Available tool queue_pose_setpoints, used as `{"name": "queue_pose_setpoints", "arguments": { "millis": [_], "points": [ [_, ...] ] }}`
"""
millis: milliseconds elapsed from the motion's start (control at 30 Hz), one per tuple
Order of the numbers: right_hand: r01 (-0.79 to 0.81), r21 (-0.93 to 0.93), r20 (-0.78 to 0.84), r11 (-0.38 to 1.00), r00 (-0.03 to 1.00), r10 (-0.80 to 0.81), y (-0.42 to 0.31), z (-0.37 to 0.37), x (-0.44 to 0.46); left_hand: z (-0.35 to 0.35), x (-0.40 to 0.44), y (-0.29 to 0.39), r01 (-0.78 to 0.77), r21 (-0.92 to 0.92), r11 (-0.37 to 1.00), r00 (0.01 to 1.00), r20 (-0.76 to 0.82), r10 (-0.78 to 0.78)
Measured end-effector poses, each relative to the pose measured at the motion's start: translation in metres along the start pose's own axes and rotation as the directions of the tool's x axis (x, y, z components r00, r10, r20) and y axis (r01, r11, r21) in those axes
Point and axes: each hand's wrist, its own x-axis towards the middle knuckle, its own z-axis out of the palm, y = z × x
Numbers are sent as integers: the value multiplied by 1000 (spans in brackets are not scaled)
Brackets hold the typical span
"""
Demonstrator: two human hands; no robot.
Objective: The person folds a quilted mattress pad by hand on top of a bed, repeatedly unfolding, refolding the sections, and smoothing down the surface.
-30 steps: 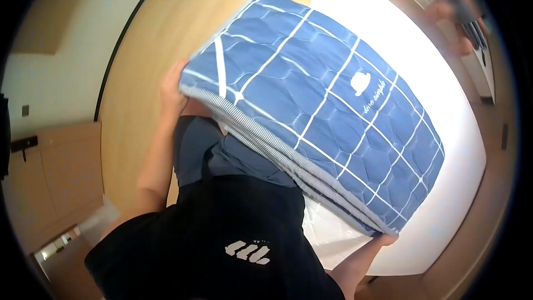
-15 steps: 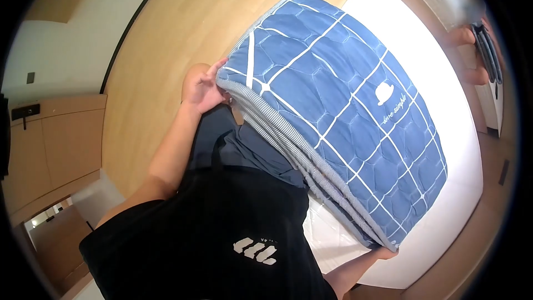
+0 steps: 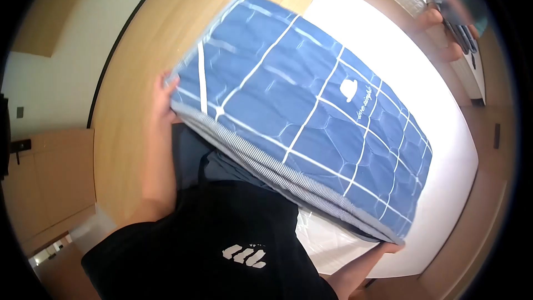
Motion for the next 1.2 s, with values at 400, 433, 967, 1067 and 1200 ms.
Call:
{"name": "queue_pose_setpoints", "arguments": {
  "millis": [400,433,967,1067,1200],
  "points": [
    [-139,28,-11,990,990,139,-16,23,-21,-43,28,-67,449,327,832,811,243,-533],
    [-146,26,-7,989,989,146,-16,22,-22,-56,35,-71,516,238,823,786,250,-565],
    [-193,-10,-31,981,981,193,-16,40,-31,-68,35,-122,627,-181,758,772,274,-573],
    [-187,-34,-51,982,981,185,-17,39,-30,-75,39,-108,457,-125,880,868,280,-411],
    [-127,-85,-96,988,988,119,-26,23,-19,-11,31,12,62,124,990,946,309,-98]
  ]
}}
